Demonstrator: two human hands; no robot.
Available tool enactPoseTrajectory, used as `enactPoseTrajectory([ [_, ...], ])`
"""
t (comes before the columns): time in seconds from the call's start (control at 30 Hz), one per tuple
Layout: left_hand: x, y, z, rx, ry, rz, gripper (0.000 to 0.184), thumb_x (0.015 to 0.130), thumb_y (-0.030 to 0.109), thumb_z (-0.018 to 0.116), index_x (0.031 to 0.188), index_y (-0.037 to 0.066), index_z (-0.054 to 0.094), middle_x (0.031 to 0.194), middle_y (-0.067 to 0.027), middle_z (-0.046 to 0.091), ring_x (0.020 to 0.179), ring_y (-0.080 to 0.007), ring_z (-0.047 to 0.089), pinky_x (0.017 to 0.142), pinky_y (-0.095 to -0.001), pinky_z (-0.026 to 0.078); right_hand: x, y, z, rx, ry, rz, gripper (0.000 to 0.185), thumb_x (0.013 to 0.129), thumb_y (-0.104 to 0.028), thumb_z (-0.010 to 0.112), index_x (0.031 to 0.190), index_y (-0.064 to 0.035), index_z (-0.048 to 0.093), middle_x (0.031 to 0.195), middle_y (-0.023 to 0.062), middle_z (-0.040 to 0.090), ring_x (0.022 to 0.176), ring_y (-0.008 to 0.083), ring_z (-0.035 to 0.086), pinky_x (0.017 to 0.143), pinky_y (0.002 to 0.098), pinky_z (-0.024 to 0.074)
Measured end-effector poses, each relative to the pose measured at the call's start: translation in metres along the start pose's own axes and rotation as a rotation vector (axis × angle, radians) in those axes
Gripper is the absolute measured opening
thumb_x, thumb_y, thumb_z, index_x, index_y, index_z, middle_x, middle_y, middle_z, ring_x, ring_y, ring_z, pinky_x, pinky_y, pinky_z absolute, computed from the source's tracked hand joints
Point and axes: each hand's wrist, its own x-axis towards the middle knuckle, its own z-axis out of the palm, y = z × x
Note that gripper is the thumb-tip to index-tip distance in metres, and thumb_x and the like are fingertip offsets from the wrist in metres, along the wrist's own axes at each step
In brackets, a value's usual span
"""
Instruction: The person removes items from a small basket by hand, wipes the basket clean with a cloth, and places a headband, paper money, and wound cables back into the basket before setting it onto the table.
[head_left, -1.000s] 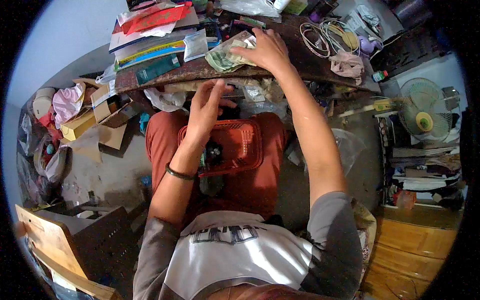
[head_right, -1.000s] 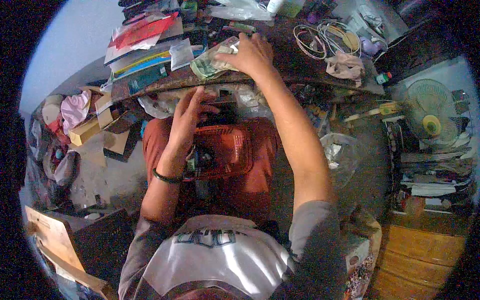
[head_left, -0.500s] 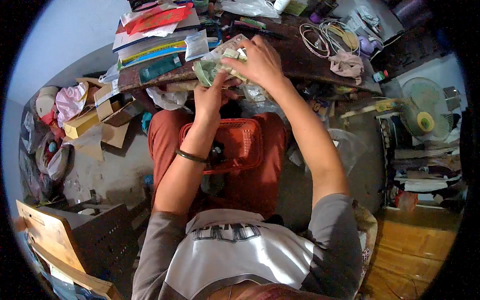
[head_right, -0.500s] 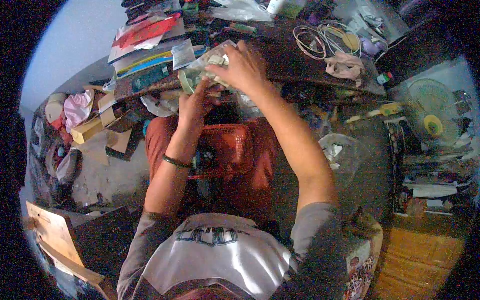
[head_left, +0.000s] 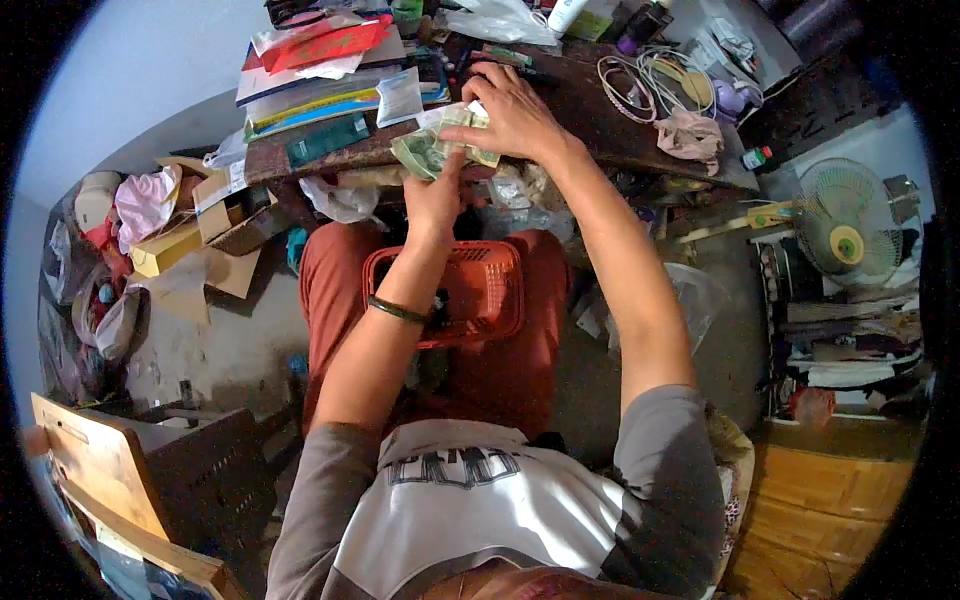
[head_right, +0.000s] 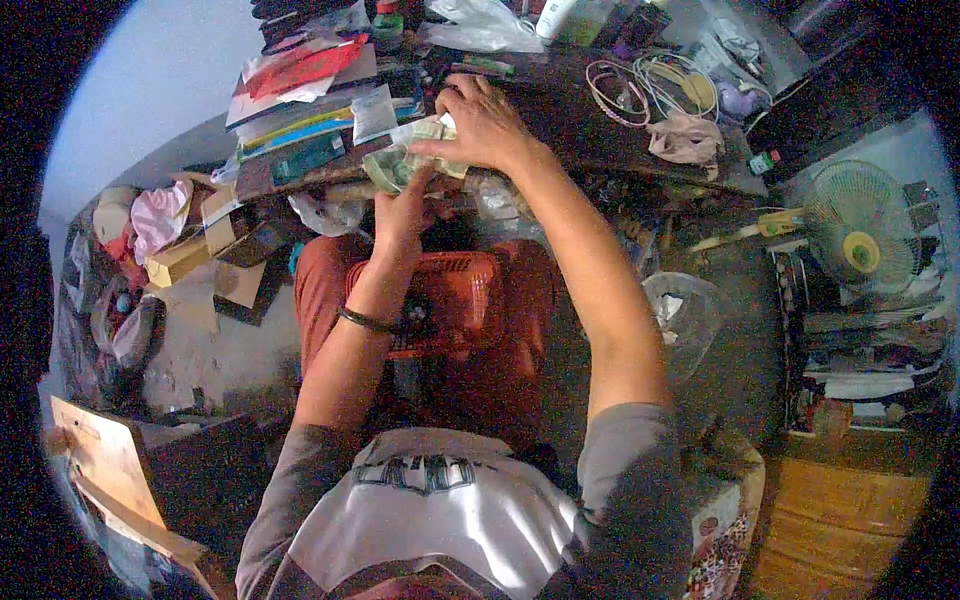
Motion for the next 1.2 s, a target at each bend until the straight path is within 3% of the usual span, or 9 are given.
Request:
enactPoseTrajectory([
  [0.33,-0.045,0.002,-0.005,-0.045,0.026,0.068,0.023,0.09,0.022,0.064,0.103,0.004,0.058,0.085,-0.0031,0.061,0.065,-0.0092,0.057,0.046,-0.0245,0.043,-0.046,-0.065,-0.034,0.618,-0.113,0.359,0.029,0.088,-0.027,0.064,0.098,-0.0018,0.057,0.093,0.0147,0.066,0.086,0.0294,0.063,0.079,0.0346,0.0478],
  [0.43,-0.062,-0.004,-0.038,0.069,0.022,0.173,0.023,0.09,0.023,0.064,0.103,0.005,0.059,0.086,-0.0012,0.06,0.062,-0.0075,0.053,0.046,-0.0238,0.041,-0.05,-0.066,-0.039,0.831,-0.111,0.128,0.03,0.088,-0.032,0.064,0.098,-0.0041,0.063,0.084,0.0138,0.067,0.079,0.0249,0.065,0.072,0.0369,0.0502],
  [0.47,-0.071,0.002,-0.049,0.051,0.065,0.083,0.024,0.09,0.023,0.065,0.103,0.004,0.059,0.088,-0.0007,0.06,0.064,-0.0076,0.053,0.048,-0.0235,0.041,-0.04,-0.052,-0.036,0.812,0.038,-0.062,0.028,0.09,-0.031,0.063,0.097,-0.004,0.067,0.087,0.0122,0.067,0.083,0.0194,0.065,0.075,0.0344,0.0503],
  [0.53,-0.096,0.017,-0.072,0.033,0.15,-0.036,0.027,0.089,0.022,0.066,0.105,0.002,0.059,0.092,-0.0017,0.061,0.072,-0.0092,0.056,0.057,-0.024,0.045,-0.018,-0.009,-0.042,0.6,0.079,0.172,0.022,0.092,-0.021,0.06,0.102,-0.0027,0.067,0.094,0.0075,0.068,0.089,0.0139,0.063,0.08,0.0304,0.0493],
  [0.6,-0.109,0.012,-0.099,-0.038,0.227,-0.02,0.035,0.088,0.022,0.067,0.111,-0.003,0.059,0.103,-0.0068,0.062,0.094,-0.014,0.06,0.077,-0.0269,0.049,0.008,0.045,-0.028,0.356,0.285,0.291,0.02,0.085,-0.021,0.065,0.092,-0.0027,0.069,0.089,0.0157,0.069,0.082,0.028,0.067,0.075,0.0356,0.0513],
  [0.83,-0.156,-0.038,-0.238,0.873,0.294,0.349,0.056,0.076,0.011,0.074,0.128,0.007,0.052,0.112,-0.0171,0.064,0.099,-0.0244,0.064,0.085,-0.0345,0.051,0.047,0.101,0.025,0.008,-0.188,0.289,0.056,0.076,-0.032,0.068,0.125,-0.0058,0.057,0.12,0.0246,0.056,0.111,0.0365,0.056,0.096,0.0439,0.0444],
  [0.97,-0.162,-0.046,-0.269,0.798,0.305,0.411,0.067,0.072,0.01,0.075,0.133,0.009,0.048,0.111,-0.02,0.065,0.102,-0.0287,0.065,0.085,-0.0359,0.052,0.045,0.087,0.024,-0.206,-0.241,0.272,0.061,0.075,-0.03,0.066,0.129,-0.0077,0.053,0.129,0.0222,0.045,0.121,0.0418,0.044,0.101,0.0479,0.0413],
  [1.07,-0.162,-0.029,-0.246,0.563,0.381,0.289,0.039,0.083,0.013,0.069,0.118,0.001,0.055,0.109,-0.0111,0.062,0.096,-0.0198,0.061,0.082,-0.0308,0.05,0.045,0.095,0.024,-0.217,-0.172,0.242,0.064,0.073,-0.034,0.067,0.129,-0.0077,0.051,0.129,0.0226,0.047,0.12,0.0406,0.046,0.099,0.0505,0.0424],
  [1.2,-0.157,-0.023,-0.225,0.821,0.367,0.549,0.027,0.089,0.013,0.066,0.109,-0.003,0.06,0.113,-0.008,0.06,0.099,-0.0164,0.058,0.087,-0.0297,0.047,0.057,0.083,0.018,-0.251,-0.294,0.302,0.06,0.075,-0.031,0.065,0.126,-0.0046,0.05,0.125,0.0216,0.053,0.116,0.0384,0.052,0.097,0.0509,0.0435],
])
